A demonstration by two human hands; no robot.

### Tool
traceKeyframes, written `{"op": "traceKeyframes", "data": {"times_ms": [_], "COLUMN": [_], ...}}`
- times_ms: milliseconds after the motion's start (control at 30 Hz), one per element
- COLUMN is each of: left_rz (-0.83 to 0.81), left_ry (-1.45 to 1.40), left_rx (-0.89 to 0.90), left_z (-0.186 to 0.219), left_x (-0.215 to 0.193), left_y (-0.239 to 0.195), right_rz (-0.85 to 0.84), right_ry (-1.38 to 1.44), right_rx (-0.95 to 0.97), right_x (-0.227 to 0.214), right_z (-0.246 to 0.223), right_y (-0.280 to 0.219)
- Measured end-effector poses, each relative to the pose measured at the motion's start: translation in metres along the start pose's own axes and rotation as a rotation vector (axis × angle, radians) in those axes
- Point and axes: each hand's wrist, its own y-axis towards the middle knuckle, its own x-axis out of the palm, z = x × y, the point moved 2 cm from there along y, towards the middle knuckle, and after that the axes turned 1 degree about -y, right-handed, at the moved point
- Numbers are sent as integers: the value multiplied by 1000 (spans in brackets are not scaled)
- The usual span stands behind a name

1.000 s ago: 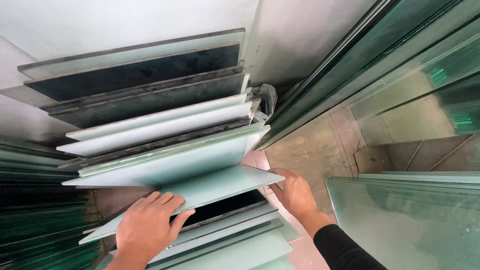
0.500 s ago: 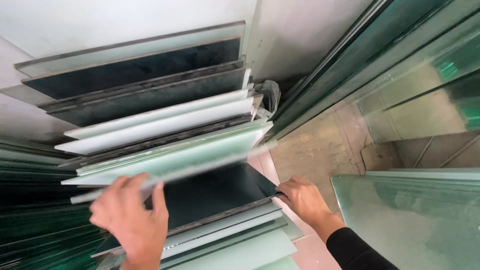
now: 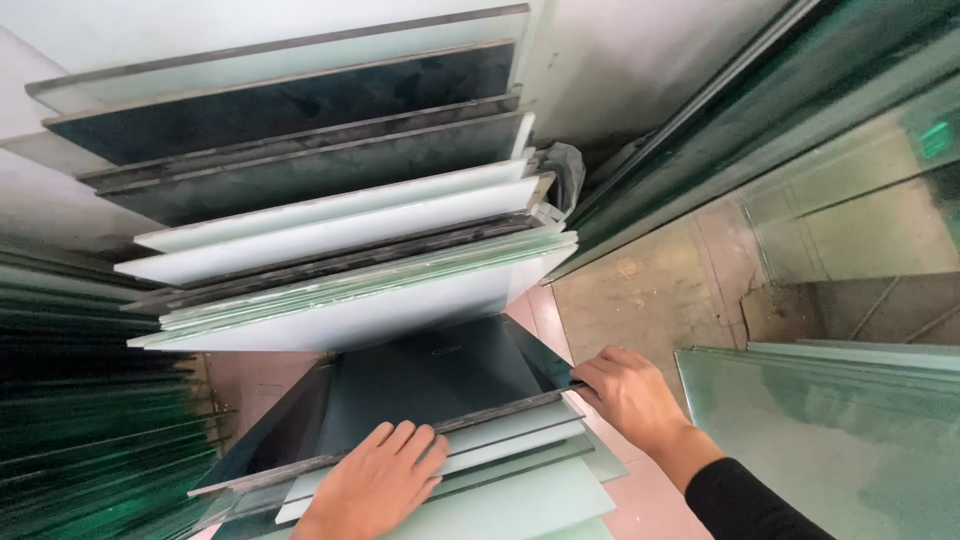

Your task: Flipping through a vertical stack of glass panels in a storage rack to sort or inspect them.

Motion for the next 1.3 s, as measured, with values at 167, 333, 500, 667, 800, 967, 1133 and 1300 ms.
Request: {"op": "traceKeyframes", "data": {"times_ms": [167, 333, 500, 667, 800, 967, 1133, 1300], "left_rz": [236, 199, 68, 100, 144, 122, 125, 96], "left_ry": [222, 132, -45, -7, 27, -20, -36, -91], "left_rx": [-51, -81, -58, -80, -84, -70, -84, -60], "left_z": [9, 6, 5, 5, 5, 4, 5, 3], "left_x": [-10, -13, 1, -4, -7, -9, -14, -17], "left_y": [-5, -9, -6, -8, -7, -6, -8, -9], "right_rz": [72, 49, 25, -200, 48, -394, -449, -660], "right_ry": [28, -68, -43, -76, 280, 242, 541, 272], "right_rx": [56, 173, 162, 398, 1008, 886, 213, 65], "right_x": [-13, -12, -20, -45, -46, -47, -16, -3], "right_z": [1, 18, 25, 10, 14, -19, -49, -56], "right_y": [20, 58, 69, 88, 89, 79, 80, 98]}}
